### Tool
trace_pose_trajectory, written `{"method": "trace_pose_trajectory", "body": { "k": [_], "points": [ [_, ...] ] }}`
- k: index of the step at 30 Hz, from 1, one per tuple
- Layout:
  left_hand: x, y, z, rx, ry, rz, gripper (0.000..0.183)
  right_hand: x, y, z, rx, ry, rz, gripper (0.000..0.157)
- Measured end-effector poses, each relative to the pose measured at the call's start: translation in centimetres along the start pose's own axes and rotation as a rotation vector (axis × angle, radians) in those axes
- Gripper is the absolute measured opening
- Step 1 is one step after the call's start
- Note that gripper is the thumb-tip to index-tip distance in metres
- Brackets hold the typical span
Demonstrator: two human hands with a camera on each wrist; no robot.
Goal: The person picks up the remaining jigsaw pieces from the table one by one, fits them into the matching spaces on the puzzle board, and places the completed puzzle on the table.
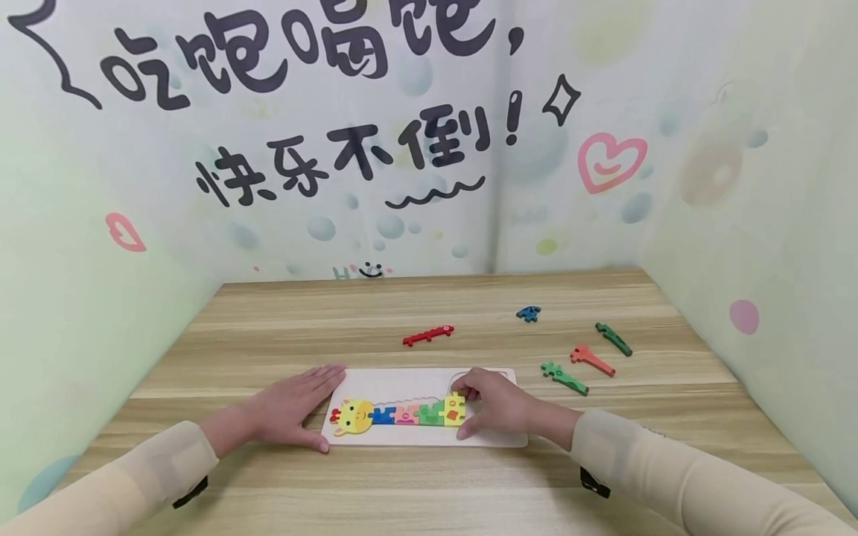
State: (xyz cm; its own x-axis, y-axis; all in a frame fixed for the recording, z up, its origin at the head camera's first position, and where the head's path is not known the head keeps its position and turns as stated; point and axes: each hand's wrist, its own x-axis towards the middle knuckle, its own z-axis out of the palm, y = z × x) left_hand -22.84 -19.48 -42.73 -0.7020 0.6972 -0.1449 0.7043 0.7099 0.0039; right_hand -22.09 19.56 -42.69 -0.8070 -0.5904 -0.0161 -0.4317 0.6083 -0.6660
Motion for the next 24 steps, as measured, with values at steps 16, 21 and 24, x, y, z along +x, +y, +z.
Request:
{"method": "trace_pose_trajectory", "body": {
  "k": [16, 21, 24],
  "points": [
    [0.07, -0.08, -0.09, 0.011, -0.008, 0.000, 0.119, -0.12, -0.33, -0.34, 0.007, 0.019, -0.005, 0.063],
    [0.00, 0.00, -0.10, 0.015, -0.011, -0.002, 0.119, -0.07, -0.19, -0.59, 0.001, 0.050, -0.013, 0.063],
    [-0.01, 0.01, -0.09, 0.015, -0.007, -0.001, 0.119, 0.10, -0.02, -0.88, 0.003, 0.073, -0.027, 0.063]
  ]
}}
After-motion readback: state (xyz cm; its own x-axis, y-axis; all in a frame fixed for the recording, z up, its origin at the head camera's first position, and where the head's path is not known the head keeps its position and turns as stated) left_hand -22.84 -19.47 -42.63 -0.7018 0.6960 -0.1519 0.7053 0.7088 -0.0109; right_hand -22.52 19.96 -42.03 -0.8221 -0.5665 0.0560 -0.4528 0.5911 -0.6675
